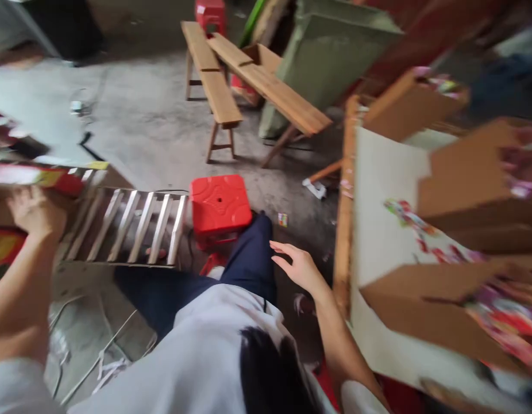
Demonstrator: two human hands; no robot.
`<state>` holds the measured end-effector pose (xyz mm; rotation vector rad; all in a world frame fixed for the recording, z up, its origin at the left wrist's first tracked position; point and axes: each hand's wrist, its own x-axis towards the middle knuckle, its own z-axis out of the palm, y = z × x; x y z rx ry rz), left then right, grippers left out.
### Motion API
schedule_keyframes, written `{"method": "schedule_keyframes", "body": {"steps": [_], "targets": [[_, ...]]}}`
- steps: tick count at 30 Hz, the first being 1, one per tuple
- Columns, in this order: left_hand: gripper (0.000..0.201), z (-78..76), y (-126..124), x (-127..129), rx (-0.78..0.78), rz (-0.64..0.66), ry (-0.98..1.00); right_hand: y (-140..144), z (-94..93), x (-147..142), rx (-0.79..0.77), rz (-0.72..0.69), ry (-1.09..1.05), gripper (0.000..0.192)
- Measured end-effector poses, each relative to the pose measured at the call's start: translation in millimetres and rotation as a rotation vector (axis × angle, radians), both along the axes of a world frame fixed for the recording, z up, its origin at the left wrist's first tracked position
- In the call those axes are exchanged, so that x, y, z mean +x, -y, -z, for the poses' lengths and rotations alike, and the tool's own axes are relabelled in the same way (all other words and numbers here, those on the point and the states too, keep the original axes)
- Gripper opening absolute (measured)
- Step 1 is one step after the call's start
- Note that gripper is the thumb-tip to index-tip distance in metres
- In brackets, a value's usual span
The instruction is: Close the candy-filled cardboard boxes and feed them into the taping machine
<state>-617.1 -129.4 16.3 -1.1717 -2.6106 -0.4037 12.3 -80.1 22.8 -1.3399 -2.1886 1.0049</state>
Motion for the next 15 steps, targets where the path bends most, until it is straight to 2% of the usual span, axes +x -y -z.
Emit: {"method": "schedule_keyframes", "body": {"steps": [2, 4, 6, 8, 10, 11, 13, 15], "targets": [[0.062, 27.8, -22, 58, 0.091, 0.351, 0.008, 8, -19.2, 26, 0.109, 0.159, 0.041, 0.033], [0.069, 59.0, -41, 135, 0.04, 0.674, 0.125, 23, -40.9, 60, 0.335, 0.452, 0.148, 0.032], [0.069, 84.8, -58, 216, 0.043, 0.849, 0.287, 45, -59.1, 102, 0.604, 0.8, 0.338, 0.04], [0.065, 100.3, -75, 292, 0.05, 0.904, 0.487, 65, -65.2, 148, 0.773, 1.106, 0.57, 0.063], [0.055, 104.1, -92, 359, 0.08, 0.923, 0.665, 75, -55.3, 194, 0.838, 1.254, 0.743, 0.09], [0.051, 102.1, -98, 390, 0.076, 0.967, 0.755, 76, -45.6, 215, 0.85, 1.274, 0.777, 0.094], [0.044, 92.7, -107, 453, 0.005, 1.098, 0.974, 73, -23.8, 251, 0.853, 1.243, 0.765, 0.084], [0.041, 80.1, -110, 516, -0.129, 1.181, 1.282, 72, -9.0, 275, 0.892, 1.182, 0.71, 0.07]]}}
